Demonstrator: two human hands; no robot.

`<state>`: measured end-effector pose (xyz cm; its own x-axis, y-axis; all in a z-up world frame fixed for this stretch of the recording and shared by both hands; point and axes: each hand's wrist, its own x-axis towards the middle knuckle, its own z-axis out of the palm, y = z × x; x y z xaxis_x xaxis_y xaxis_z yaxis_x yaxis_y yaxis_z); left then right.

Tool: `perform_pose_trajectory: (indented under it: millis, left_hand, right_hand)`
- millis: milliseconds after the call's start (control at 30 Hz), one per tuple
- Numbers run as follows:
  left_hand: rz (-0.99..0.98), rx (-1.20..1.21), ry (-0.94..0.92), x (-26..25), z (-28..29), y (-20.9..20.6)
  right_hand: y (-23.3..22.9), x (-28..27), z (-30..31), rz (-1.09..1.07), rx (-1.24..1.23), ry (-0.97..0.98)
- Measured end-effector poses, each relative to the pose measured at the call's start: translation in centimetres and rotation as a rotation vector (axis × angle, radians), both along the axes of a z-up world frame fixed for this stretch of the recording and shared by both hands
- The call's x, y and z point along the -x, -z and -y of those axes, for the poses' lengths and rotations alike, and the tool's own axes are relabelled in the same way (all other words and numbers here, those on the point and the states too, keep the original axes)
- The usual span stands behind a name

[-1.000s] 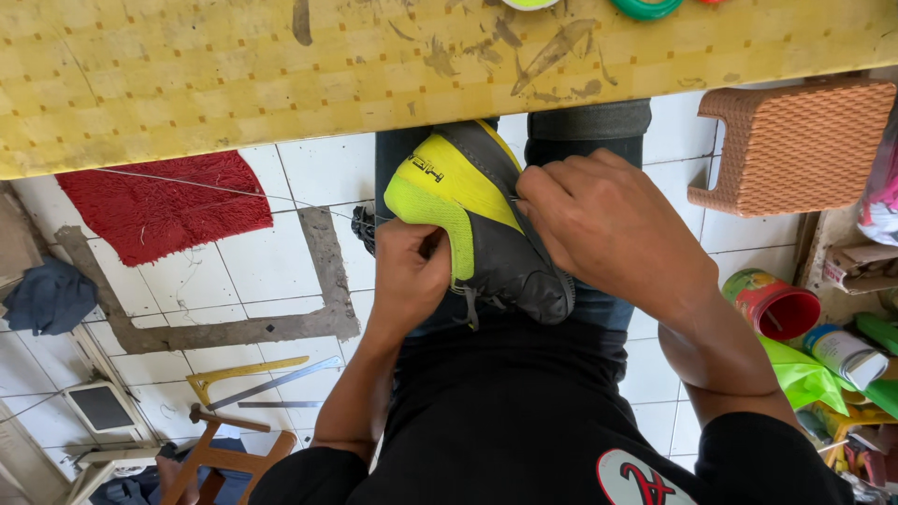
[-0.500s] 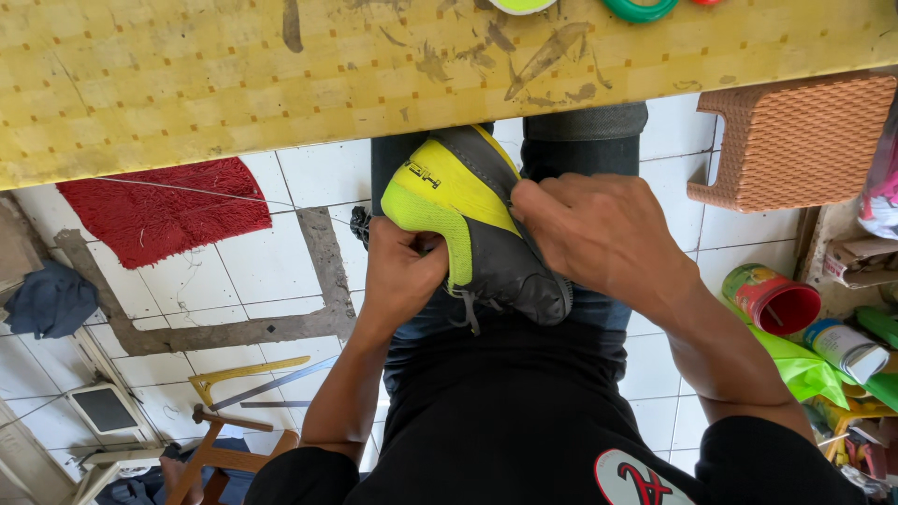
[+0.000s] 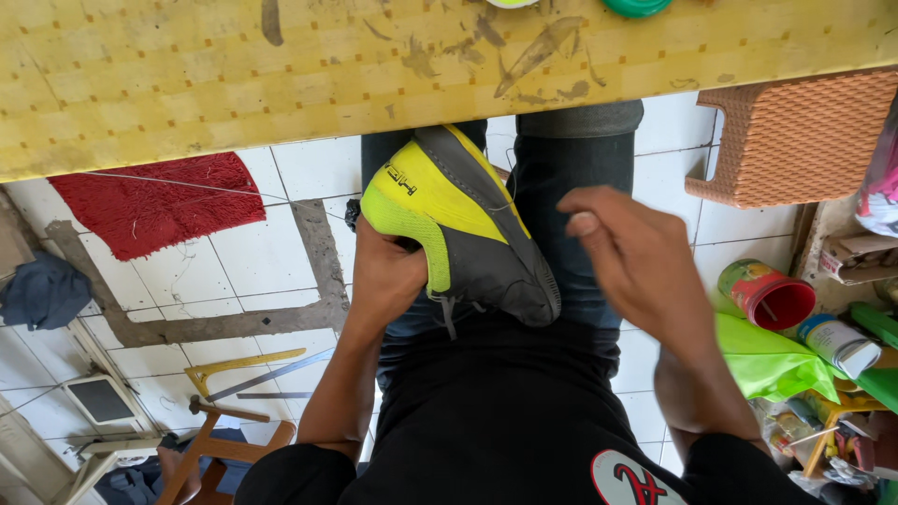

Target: The person is sewing a yellow and grey shoe using a needle and thread. They hold the shoe in their left hand and use their right hand to push the needle through the material and pull the thread tight.

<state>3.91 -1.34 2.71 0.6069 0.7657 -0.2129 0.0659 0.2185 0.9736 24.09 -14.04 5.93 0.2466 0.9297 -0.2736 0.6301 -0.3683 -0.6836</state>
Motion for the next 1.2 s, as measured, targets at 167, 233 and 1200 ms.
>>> perform_pose_trajectory:
  millis: [167,233,1200]
  left_hand:
    - [-0.077,-0.121,0.018,-0.1,0.1,0.2]
    - [-0.058,-0.093,0.000,-0.1,0.2,0.2]
    - [0.119,0.130,0.069,1.0,-0.6,2.0]
  right_hand:
    - [-1.1,2.1,-0.4,-0.046,0.044,0.021]
    - [-1.8,2.3,-0.5,-0.034,0.119,-0.025]
    - [0.1,2.6,-2.9,-0.275,-0.359,0.106]
